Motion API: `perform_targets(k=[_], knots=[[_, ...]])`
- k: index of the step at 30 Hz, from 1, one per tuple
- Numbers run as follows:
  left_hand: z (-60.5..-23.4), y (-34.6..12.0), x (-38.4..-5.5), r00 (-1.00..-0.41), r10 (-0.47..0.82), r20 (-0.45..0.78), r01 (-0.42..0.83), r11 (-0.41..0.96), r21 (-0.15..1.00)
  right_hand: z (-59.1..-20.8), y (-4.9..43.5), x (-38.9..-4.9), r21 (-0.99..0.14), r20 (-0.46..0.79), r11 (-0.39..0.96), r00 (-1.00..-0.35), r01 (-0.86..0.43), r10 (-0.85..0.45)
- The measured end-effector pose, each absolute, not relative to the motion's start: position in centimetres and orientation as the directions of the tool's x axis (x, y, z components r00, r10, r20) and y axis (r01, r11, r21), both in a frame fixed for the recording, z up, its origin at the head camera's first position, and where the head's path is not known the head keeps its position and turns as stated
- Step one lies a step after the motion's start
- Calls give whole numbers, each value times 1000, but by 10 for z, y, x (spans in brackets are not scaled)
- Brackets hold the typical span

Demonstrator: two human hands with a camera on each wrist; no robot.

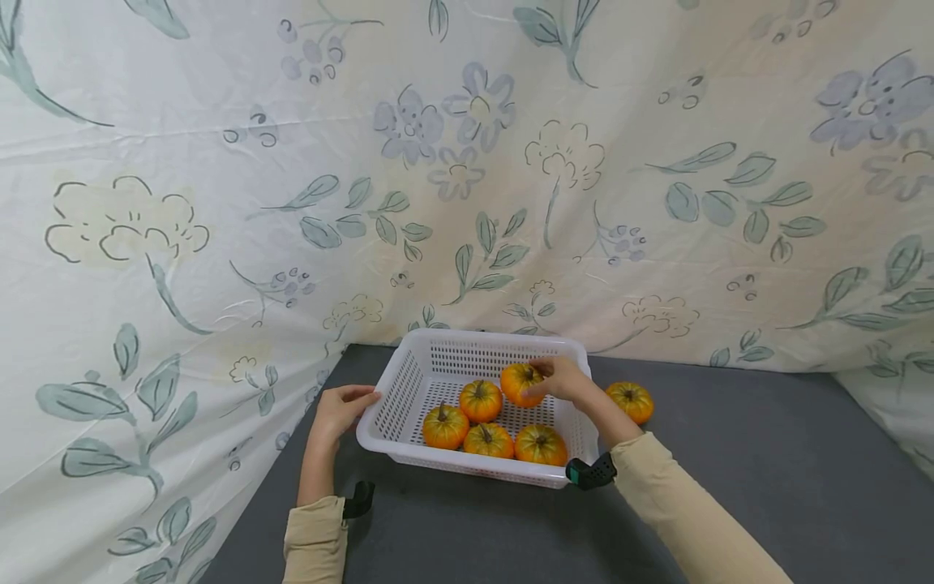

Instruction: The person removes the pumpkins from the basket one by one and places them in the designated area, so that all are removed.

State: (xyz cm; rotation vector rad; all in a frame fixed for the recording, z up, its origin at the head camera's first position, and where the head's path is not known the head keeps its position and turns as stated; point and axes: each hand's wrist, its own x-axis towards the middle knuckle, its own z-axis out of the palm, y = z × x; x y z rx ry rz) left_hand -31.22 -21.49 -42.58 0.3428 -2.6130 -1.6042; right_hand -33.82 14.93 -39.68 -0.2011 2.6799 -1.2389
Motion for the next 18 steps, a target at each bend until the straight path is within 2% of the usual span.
perform_targets(k=[18], knots=[[-426, -215, -312, -974, -214, -70, -162, 452, 877, -383, 159, -332, -820, -80, 569, -969, -69, -234]])
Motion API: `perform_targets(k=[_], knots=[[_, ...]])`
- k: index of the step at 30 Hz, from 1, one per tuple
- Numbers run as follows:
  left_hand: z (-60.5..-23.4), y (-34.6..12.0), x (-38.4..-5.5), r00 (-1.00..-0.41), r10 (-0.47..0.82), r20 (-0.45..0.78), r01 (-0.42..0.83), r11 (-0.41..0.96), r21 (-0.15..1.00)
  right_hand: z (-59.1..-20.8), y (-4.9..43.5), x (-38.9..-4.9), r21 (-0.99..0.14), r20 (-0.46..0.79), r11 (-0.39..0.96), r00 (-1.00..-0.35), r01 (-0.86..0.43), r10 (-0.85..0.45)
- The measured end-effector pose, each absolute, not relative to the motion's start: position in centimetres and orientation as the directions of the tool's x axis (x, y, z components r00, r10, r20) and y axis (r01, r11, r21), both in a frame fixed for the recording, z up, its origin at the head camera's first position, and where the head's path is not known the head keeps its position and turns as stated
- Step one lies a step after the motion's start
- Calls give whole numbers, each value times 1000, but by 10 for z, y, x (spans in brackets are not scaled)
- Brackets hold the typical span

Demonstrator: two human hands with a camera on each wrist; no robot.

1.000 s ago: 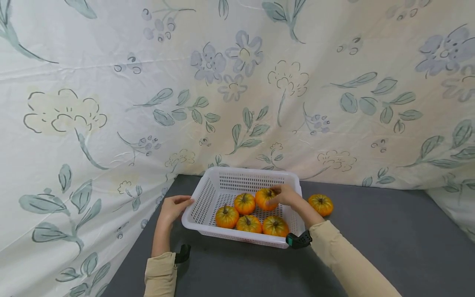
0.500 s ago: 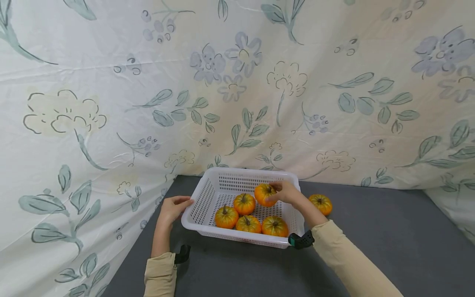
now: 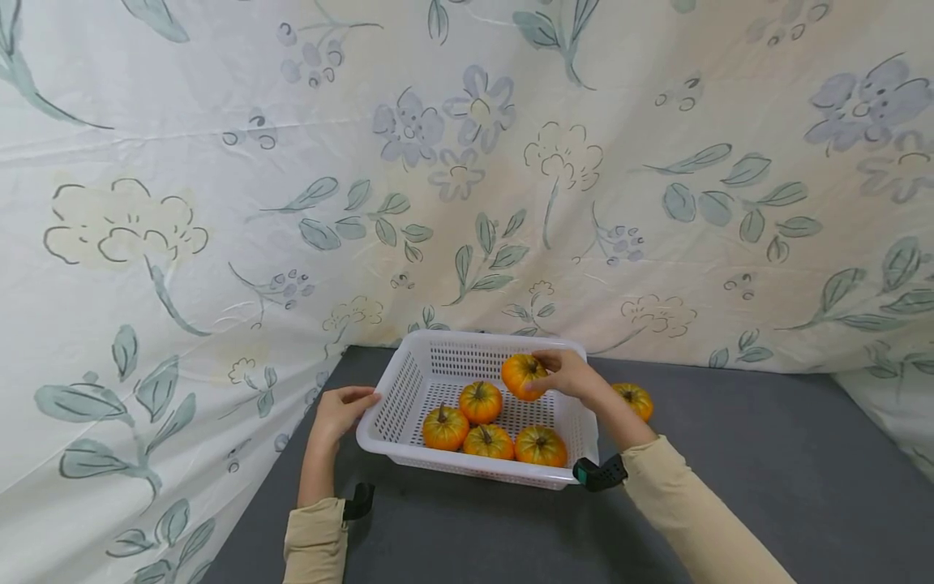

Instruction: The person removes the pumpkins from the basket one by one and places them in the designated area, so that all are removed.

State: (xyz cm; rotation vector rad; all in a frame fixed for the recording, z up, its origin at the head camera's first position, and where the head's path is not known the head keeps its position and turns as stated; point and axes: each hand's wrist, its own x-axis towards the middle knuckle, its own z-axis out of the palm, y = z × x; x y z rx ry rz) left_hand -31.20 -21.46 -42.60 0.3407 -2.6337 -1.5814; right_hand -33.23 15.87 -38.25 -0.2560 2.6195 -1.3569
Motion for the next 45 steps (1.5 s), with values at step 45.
perform_targets(k=[45], knots=[[-427, -215, -311, -974, -219, -52, -150, 460, 875, -357, 206, -309, -870, -45, 491, -983, -49, -179]])
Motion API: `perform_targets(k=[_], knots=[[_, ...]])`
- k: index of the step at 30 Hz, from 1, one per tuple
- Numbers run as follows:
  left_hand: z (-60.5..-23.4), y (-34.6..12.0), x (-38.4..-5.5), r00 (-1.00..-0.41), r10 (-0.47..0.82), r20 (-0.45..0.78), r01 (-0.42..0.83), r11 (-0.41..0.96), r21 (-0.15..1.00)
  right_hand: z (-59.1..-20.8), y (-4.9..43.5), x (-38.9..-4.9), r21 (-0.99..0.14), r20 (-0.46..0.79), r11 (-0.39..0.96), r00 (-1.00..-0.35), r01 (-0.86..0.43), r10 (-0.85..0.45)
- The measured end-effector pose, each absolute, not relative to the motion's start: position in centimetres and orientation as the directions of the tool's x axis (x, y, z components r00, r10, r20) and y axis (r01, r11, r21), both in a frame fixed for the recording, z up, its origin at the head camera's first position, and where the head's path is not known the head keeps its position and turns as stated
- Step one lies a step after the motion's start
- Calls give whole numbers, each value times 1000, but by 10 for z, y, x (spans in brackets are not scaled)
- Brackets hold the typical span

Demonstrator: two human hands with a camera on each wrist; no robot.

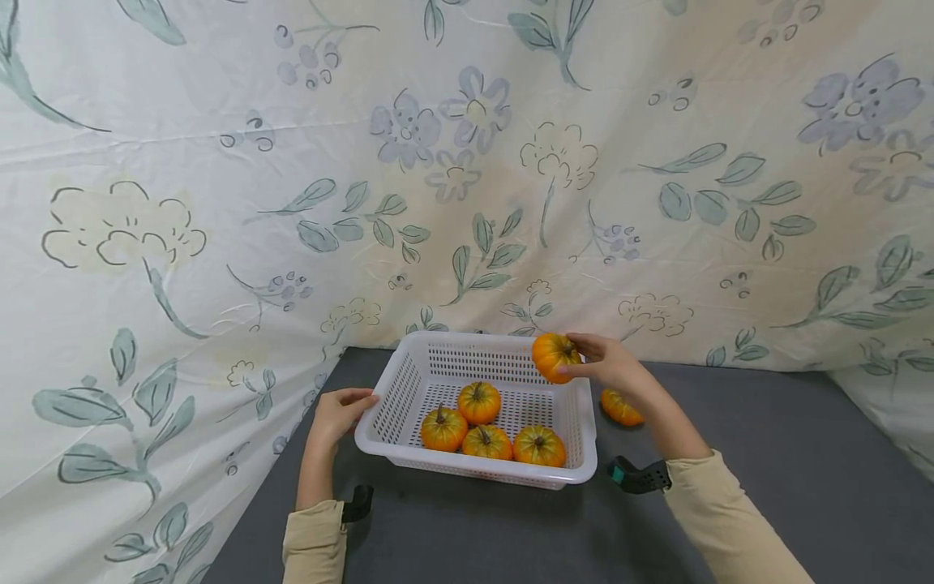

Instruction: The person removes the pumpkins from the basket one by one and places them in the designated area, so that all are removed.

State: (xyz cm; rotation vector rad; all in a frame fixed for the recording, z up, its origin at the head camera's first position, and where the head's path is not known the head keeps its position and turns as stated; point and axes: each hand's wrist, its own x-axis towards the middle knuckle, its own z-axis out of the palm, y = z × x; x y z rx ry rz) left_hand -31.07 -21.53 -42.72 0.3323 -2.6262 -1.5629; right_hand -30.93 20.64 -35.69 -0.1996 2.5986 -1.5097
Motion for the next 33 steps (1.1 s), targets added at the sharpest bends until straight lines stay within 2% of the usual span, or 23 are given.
perform_targets(k=[18, 33], knots=[[-426, -216, -310, -976, -212, -55, -150, 464, 873, -354, 235, -296, -871, -40, 491, -993, -21, -114], [-426, -215, -308, -977, -204, -58, -148, 464, 873, -367, 270, -296, -879, -35, 477, -997, -3, -72]])
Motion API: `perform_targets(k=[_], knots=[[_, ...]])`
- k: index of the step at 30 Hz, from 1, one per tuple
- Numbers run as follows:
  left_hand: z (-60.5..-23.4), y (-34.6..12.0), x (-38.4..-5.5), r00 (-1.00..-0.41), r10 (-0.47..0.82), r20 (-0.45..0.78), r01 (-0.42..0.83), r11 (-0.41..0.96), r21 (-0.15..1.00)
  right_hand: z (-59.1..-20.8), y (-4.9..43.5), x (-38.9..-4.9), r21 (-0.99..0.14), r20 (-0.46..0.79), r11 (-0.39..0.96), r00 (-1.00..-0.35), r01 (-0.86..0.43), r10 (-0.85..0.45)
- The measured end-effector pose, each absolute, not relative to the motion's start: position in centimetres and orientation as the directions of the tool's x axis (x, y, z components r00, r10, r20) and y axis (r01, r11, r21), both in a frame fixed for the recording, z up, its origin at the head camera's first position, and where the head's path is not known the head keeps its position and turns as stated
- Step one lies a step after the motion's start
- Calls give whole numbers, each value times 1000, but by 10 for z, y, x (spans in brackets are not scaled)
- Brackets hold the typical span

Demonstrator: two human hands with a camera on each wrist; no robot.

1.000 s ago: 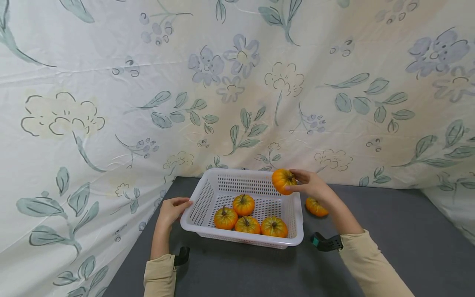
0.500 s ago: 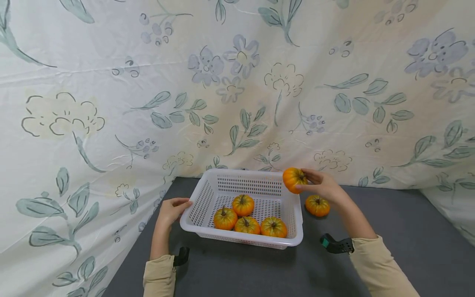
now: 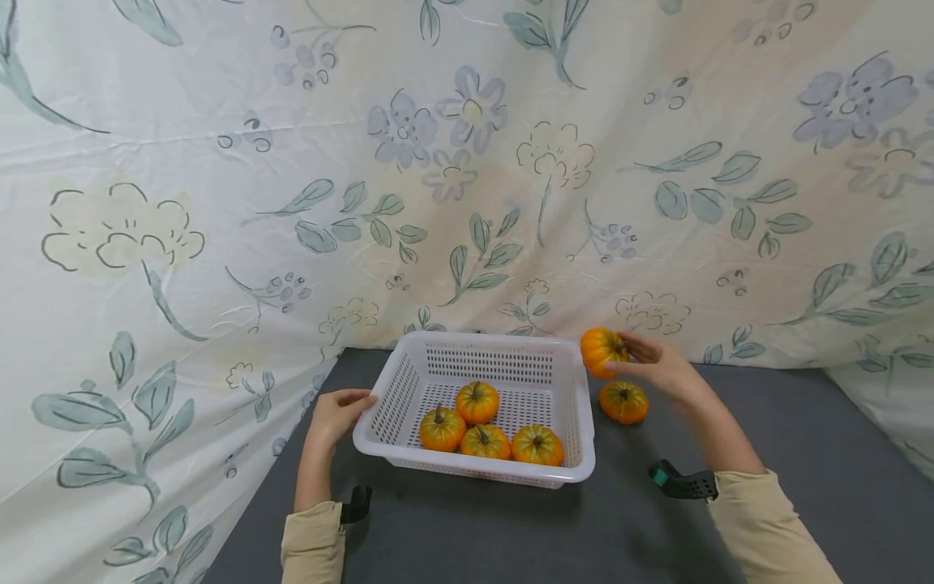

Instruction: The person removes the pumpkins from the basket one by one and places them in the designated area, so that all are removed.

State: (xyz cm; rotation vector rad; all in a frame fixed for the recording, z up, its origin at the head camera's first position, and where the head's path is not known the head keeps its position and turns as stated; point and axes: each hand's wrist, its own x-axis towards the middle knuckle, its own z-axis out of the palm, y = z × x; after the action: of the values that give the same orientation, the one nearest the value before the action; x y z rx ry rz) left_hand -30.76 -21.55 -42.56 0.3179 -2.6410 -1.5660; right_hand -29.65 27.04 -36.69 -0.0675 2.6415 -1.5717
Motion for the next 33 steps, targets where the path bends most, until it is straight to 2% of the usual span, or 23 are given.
perform_targets(k=[15, 33], knots=[[-426, -216, -310, -979, -195, -53, -141, 472, 870, -386, 299, -297, -898, -51, 438, -999, 46, 1], [-427, -215, -309, -977, -205, -52, -146, 473, 869, -412, 328, -295, -874, -120, 466, -990, 142, 75]])
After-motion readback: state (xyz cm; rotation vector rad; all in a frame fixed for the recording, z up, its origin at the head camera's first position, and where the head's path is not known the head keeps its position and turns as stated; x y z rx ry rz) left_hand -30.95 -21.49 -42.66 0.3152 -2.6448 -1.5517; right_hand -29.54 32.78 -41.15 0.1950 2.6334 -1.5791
